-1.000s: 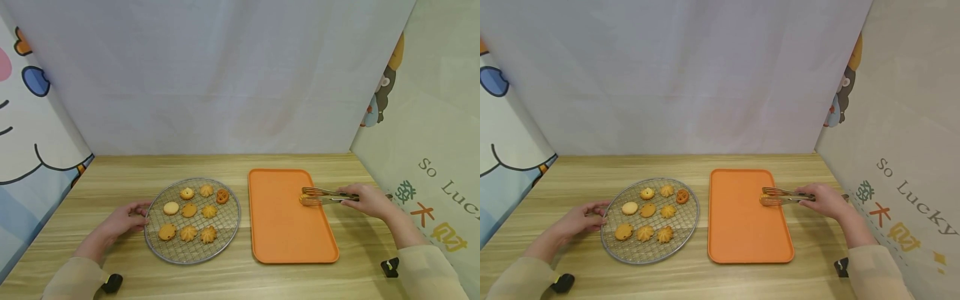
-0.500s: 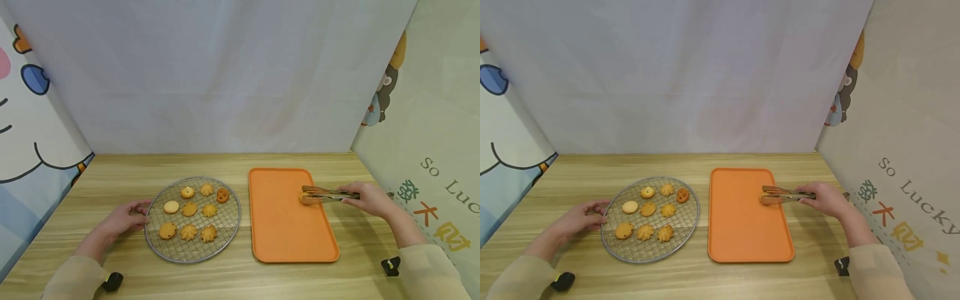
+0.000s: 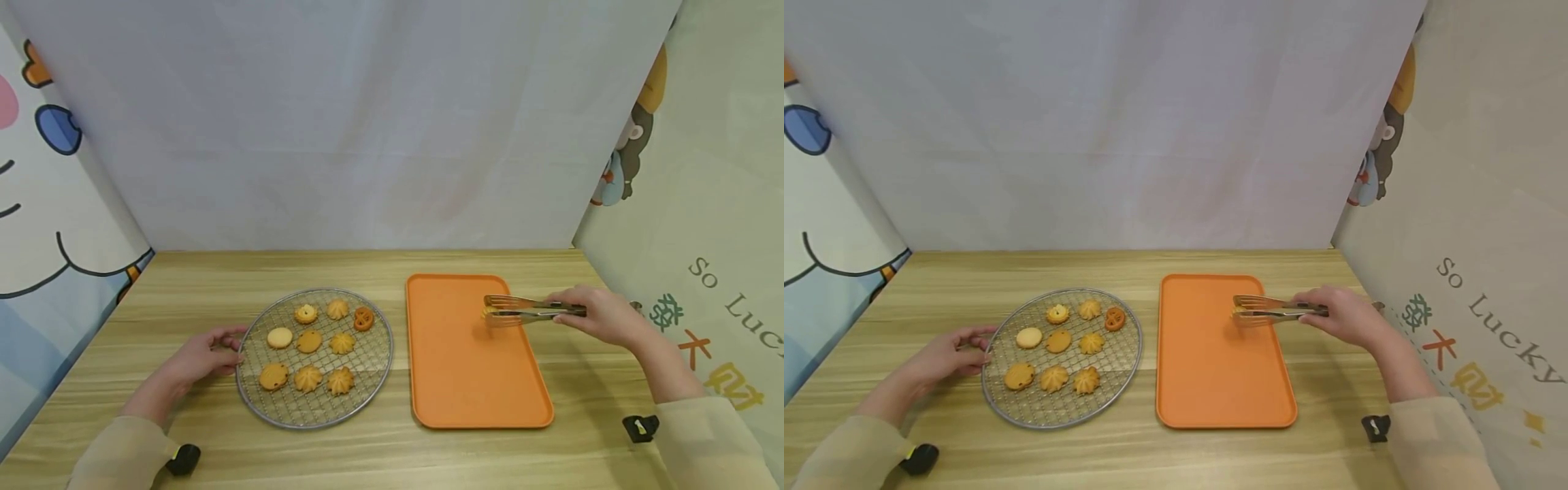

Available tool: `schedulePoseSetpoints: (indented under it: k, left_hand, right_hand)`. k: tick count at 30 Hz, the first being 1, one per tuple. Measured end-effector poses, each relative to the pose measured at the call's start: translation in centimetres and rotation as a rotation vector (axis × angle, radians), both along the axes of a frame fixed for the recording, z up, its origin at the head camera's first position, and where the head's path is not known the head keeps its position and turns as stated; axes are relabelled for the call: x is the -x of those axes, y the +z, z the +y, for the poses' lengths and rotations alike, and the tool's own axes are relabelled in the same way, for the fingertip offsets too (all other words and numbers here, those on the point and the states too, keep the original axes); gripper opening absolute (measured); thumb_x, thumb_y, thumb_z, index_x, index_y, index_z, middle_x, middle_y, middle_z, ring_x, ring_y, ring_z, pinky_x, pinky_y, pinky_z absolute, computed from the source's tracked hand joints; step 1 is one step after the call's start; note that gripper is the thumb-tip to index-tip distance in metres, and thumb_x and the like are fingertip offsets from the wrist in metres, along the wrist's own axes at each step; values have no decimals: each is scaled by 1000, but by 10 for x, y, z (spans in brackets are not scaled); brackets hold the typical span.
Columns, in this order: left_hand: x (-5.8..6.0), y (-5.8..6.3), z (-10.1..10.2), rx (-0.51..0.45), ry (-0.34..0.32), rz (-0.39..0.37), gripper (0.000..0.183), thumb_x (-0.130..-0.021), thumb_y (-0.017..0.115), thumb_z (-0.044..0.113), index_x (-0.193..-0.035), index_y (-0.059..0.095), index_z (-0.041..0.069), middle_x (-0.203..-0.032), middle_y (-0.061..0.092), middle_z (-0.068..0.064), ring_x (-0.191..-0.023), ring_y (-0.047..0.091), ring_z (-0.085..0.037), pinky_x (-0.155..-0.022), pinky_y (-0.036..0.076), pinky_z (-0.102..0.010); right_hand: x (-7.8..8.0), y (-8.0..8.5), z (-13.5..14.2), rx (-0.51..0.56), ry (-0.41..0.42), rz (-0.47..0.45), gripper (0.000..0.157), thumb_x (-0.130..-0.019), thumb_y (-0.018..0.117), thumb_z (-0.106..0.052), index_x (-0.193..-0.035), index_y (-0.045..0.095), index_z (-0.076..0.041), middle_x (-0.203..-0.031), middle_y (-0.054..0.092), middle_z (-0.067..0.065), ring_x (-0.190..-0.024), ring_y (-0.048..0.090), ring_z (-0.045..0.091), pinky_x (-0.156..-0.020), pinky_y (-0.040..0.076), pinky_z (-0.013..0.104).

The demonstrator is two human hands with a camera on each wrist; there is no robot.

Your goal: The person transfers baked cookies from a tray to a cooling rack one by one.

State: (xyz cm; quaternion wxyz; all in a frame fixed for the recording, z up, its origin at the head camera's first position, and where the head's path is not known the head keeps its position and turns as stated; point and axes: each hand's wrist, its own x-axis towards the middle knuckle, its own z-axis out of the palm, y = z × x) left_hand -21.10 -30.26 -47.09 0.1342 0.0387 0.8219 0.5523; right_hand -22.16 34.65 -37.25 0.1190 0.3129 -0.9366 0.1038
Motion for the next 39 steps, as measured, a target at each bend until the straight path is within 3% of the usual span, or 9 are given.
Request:
schedulePoseSetpoints:
  k: [9,18,27,34,39]
  left_hand:
    - [-1,1,1,-10,-7,-8,66,-88,63,6,-144,29,-6,-113,46,-19,-88,58,-13,-74,56,-29]
    - [-1,1,1,-7,-7,-4,66,-88,63,5,-144,29,-6,-112,46,-19,-88,58,-12,-74,56,-30]
    - [-1,2,2,-2,-7,-6,66,-88,62,5,-144,29,-6,-112,46,-19,-88,58,-12,-74,56,-29]
    - [-1,3,2,-4,-4,-9,66,-88,63,5,-144,28,-6,-112,46,-19,-88,58,-13,-74,56,-29]
    - [-1,3,2,-4,-1,-9,66,-88,63,4,-144,29,-6,-111,46,-18,-88,58,-12,-74,56,-29]
  right_hand:
    - [0,16,-19,13,80,91,32,-78,75,-9,-110,70,-12,-100,69,0,-80,60,10,-62,49,28]
    - [-4,27,-40,55,110,145,35,-76,76,-9,-111,69,-14,-97,69,-1,-76,55,8,-59,46,26]
    - [-6,32,-63,107,138,200,36,-73,78,-6,-108,70,-11,-94,69,1,-76,60,14,-60,49,28]
    - [-6,30,-86,129,138,168,35,-77,76,-9,-111,69,-8,-101,70,5,-87,64,20,-66,53,35]
    - [-2,23,-102,148,200,185,34,-76,77,-11,-109,70,-8,-98,70,4,-79,62,17,-61,49,29]
